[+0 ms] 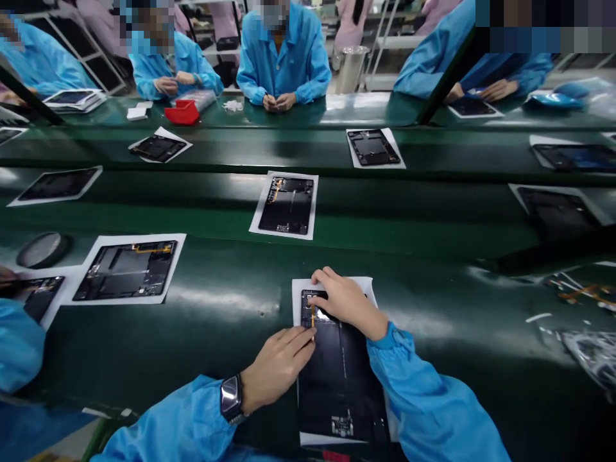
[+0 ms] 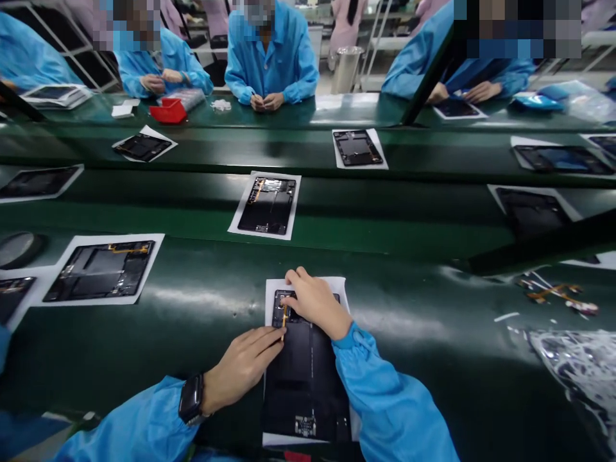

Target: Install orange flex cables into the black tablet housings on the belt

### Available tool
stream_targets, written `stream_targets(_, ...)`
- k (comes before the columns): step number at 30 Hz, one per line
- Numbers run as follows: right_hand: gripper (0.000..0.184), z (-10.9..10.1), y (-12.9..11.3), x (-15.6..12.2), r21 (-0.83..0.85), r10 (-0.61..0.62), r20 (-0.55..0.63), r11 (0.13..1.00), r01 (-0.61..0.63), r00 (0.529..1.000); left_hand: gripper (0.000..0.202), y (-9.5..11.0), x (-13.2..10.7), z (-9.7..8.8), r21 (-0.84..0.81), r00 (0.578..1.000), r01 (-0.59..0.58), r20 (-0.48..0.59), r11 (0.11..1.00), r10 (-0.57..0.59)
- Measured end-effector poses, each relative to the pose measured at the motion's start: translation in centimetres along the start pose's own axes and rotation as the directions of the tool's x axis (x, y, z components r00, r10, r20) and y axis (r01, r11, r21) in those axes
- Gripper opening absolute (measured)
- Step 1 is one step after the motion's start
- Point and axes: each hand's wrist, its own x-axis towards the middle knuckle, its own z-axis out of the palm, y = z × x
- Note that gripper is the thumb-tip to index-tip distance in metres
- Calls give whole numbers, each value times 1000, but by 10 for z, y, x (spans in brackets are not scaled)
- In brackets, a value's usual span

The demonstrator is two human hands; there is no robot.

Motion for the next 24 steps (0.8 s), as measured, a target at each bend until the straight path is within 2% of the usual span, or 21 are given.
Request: stream_targets(24,35,-1,0,0,-20,0,7,1000,0,1000,29,3,3,0,31,998,-31,49,999,29)
